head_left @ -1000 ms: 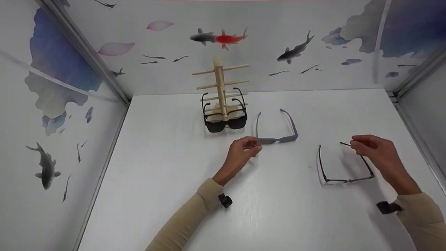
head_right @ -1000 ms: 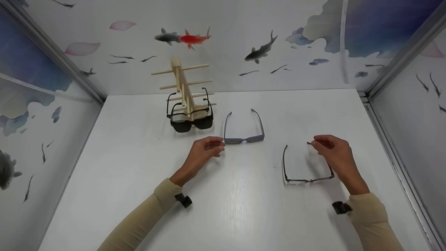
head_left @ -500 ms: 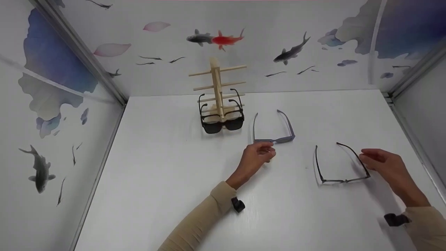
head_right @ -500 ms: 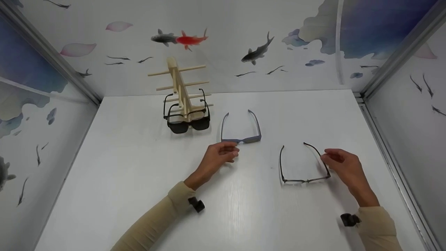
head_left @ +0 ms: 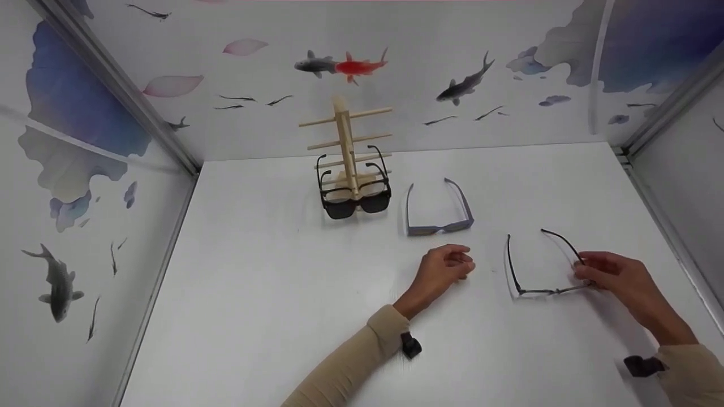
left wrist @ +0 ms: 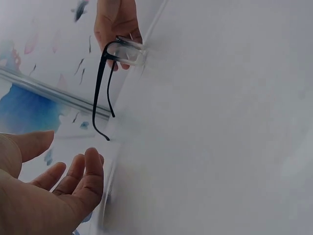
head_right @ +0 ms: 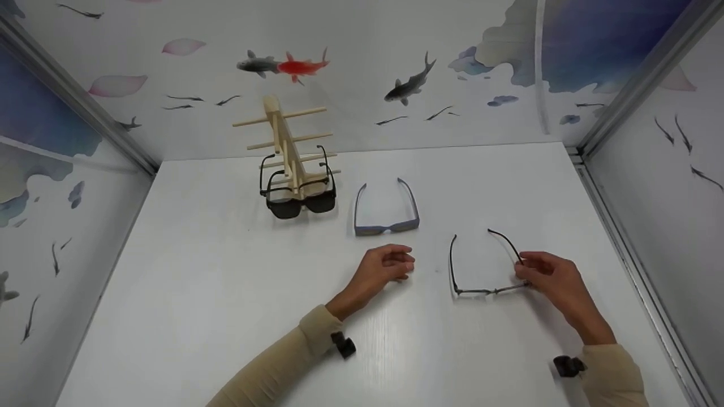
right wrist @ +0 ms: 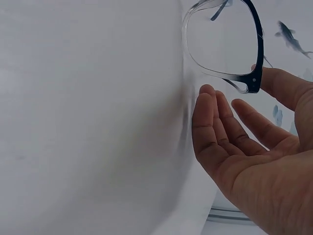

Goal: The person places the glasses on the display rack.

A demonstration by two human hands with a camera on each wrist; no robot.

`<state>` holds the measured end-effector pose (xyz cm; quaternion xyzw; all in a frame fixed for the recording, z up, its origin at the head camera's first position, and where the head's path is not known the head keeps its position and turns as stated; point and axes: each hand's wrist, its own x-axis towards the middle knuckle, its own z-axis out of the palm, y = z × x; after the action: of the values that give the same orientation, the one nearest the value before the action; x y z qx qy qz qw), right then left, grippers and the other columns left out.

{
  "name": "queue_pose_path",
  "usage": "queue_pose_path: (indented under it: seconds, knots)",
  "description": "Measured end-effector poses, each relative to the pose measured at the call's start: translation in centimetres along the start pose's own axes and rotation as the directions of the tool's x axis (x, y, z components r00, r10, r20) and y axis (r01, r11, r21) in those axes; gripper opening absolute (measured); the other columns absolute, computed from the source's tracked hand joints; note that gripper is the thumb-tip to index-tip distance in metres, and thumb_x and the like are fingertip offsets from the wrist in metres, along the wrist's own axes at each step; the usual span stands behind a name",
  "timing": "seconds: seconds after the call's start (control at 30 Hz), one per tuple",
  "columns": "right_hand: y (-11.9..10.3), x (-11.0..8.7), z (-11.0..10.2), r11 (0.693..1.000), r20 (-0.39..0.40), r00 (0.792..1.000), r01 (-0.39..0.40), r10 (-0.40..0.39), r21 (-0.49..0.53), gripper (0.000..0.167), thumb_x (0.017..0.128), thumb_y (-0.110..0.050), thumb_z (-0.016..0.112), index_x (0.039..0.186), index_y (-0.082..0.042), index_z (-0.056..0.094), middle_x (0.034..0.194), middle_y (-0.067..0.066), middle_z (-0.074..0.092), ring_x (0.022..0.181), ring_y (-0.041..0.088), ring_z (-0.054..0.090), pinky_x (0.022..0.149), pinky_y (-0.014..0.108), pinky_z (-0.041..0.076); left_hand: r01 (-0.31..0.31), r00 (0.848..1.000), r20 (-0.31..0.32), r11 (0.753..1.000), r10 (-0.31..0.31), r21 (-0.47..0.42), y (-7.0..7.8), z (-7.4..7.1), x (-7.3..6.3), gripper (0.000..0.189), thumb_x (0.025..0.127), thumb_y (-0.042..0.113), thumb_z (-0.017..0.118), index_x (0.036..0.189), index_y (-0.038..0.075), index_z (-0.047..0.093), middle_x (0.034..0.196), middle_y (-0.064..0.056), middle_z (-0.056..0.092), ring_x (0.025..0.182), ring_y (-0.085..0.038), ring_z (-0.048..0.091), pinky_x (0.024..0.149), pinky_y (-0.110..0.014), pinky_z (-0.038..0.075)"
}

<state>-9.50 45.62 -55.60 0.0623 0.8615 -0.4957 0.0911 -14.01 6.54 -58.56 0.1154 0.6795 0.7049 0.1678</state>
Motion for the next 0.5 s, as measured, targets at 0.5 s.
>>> queue_pose_path:
  seconds: [0.5]
  knots:
    - [0.0,-0.7,0.2,0.996,0.016,0.998,0.061,-0.062,0.067,0.044,0.108,-0.015,0.074,0.143,0.009,0.064,0.111,-0.007,0.079,0.097,0.006,0.078,0.083,0.021,0.063,0.056,0.998,0.044,0.998,-0.054,-0.035,-0.6,4.0,-0.1,0.038,0.102,0.005,0.078,0.139,-0.003,0.070,0.106,0.005,0.075,0.091,-0.005,0.075,0.083,-0.030,0.066]
